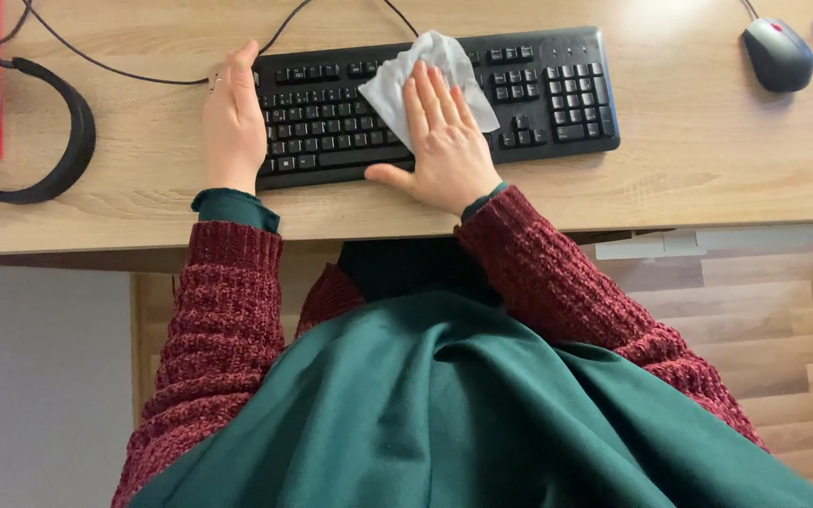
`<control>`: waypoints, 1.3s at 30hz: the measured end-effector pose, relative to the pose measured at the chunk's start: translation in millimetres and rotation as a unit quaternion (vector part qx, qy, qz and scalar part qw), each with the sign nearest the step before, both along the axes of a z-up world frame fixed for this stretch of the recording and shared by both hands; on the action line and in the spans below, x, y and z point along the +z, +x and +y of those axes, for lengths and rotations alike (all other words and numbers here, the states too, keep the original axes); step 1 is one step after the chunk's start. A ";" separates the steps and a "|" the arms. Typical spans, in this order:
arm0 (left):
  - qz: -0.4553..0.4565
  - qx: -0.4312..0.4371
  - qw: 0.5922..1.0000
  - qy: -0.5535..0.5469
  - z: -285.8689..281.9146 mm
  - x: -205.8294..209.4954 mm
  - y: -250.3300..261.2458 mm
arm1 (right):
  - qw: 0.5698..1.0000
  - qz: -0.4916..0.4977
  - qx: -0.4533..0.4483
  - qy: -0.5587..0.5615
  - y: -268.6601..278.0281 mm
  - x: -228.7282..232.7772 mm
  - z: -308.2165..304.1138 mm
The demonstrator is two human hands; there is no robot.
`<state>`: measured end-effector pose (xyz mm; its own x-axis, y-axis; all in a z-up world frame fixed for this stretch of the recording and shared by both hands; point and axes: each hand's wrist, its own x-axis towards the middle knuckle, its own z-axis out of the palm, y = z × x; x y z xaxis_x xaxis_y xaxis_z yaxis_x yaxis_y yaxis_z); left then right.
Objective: The person cleans a black computer keyboard on a wooden desk using a white wipe. They systematically wipe the keys and surface, then fold the wipe to use a clean side before continuing to clean the remaining areas.
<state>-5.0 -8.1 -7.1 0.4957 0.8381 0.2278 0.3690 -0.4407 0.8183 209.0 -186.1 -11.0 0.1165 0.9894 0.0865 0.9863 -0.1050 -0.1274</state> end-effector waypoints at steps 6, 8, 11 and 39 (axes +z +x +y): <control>0.002 0.004 1.000 0.003 -5.7 9.1 1.3 | 1.000 0.001 0.001 0.031 -18.2 -4.5 -33.8; 0.002 0.008 1.000 -0.005 -7.1 13.2 2.6 | 0.998 -0.001 0.004 0.055 -22.2 -6.8 -43.5; 0.004 0.012 1.000 -0.014 -8.7 12.7 1.5 | 0.997 0.007 0.013 0.082 -28.8 -7.5 -60.2; 0.012 0.006 1.000 -0.013 0.6 0.1 -1.8 | 0.986 0.015 0.164 -0.026 14.7 25.8 3.4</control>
